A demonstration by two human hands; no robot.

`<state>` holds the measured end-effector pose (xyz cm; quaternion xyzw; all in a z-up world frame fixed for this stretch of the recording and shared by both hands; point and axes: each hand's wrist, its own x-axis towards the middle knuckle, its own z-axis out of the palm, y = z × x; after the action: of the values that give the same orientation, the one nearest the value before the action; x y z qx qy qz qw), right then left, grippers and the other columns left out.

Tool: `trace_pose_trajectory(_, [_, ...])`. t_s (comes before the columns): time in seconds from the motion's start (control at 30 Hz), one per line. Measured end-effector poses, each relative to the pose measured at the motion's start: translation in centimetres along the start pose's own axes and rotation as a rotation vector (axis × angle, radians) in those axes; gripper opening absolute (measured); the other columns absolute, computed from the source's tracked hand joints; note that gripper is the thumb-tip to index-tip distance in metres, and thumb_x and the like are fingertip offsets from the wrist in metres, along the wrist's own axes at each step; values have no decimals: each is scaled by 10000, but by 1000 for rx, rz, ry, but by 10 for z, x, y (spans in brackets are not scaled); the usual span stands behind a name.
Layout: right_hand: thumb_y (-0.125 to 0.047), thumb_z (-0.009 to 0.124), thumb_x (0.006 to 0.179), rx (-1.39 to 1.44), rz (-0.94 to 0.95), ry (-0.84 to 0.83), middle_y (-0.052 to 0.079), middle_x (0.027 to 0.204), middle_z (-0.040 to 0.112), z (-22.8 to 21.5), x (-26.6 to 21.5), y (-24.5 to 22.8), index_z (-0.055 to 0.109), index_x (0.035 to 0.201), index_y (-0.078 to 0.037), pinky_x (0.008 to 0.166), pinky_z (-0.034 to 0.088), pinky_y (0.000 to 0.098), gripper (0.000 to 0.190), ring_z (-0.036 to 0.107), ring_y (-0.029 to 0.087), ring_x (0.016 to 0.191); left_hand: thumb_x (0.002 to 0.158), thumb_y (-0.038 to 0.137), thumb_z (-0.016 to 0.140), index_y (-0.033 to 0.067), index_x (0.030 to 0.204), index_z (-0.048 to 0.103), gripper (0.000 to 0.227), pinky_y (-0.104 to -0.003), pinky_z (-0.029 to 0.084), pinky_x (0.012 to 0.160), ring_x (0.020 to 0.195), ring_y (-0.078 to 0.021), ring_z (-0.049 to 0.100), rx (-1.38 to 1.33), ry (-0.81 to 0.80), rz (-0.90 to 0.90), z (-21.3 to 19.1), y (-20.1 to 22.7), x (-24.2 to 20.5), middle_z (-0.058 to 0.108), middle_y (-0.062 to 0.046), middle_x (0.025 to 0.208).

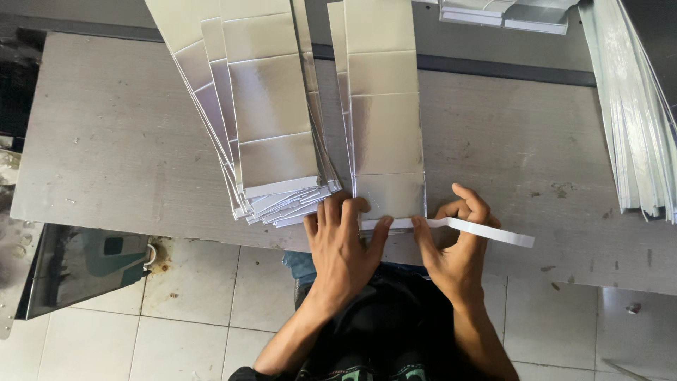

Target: The person tapes stacks of white paper sheets on a workbench using white tape. They apply tape to the edges of the stacks, press it down, and then move the taped stacks aside to continue with the next stack.

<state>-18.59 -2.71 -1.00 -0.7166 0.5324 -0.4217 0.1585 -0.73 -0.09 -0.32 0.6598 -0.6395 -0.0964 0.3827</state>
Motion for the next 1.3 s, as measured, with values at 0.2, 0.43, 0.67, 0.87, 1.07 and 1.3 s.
trace_pose_trajectory(0.2, [-202,790,879,71,31,-16,40,745,624,1,1,2,458,1346,24,983,335,394,616,593,231,733,1020,162,510,150,1098,585,109,-406,403,775,941,-341,589,-152,-120,9,-21,-5,2,562,-94,1062])
trace_pose_trajectory(0.43, [-148,677,952,167,46,-24,63,782,643,-3,-1,4,475,1342,9,1004,347,397,466,589,233,731,871,-29,581,106,1194,622,352,-452,545,824,1024,-424,618,-212,73,18,-6,6,1,503,-152,1162])
trace_pose_trajectory(0.67, [-93,572,1001,190,90,-23,68,847,680,-5,-1,3,489,1351,-13,1016,353,375,368,652,241,827,985,5,444,-26,1481,456,497,-549,283,1188,1470,-491,383,-147,-81,284,20,50,20,444,-352,1517])
trace_pose_trajectory(0.87, [4,556,977,140,-9,12,63,812,648,-10,5,-10,502,1309,23,941,409,376,337,607,233,770,998,95,447,-21,1525,433,540,-508,224,1240,1517,-416,356,8,-96,272,34,43,15,376,-306,1608])
trace_pose_trajectory(1.07, [-42,650,926,-40,-290,295,81,849,656,10,-24,30,568,1166,25,898,402,420,263,567,258,773,1023,133,428,-18,1529,426,528,-502,209,1246,1524,-393,354,57,-152,278,34,41,14,381,-287,1613])
trace_pose_trajectory(1.3, [-264,533,1031,229,-154,645,110,751,499,-2,-9,18,387,1160,-111,722,402,351,247,468,218,672,1048,172,444,29,1572,360,550,-466,192,1291,1564,-351,303,140,-239,271,33,39,15,352,-220,1649])
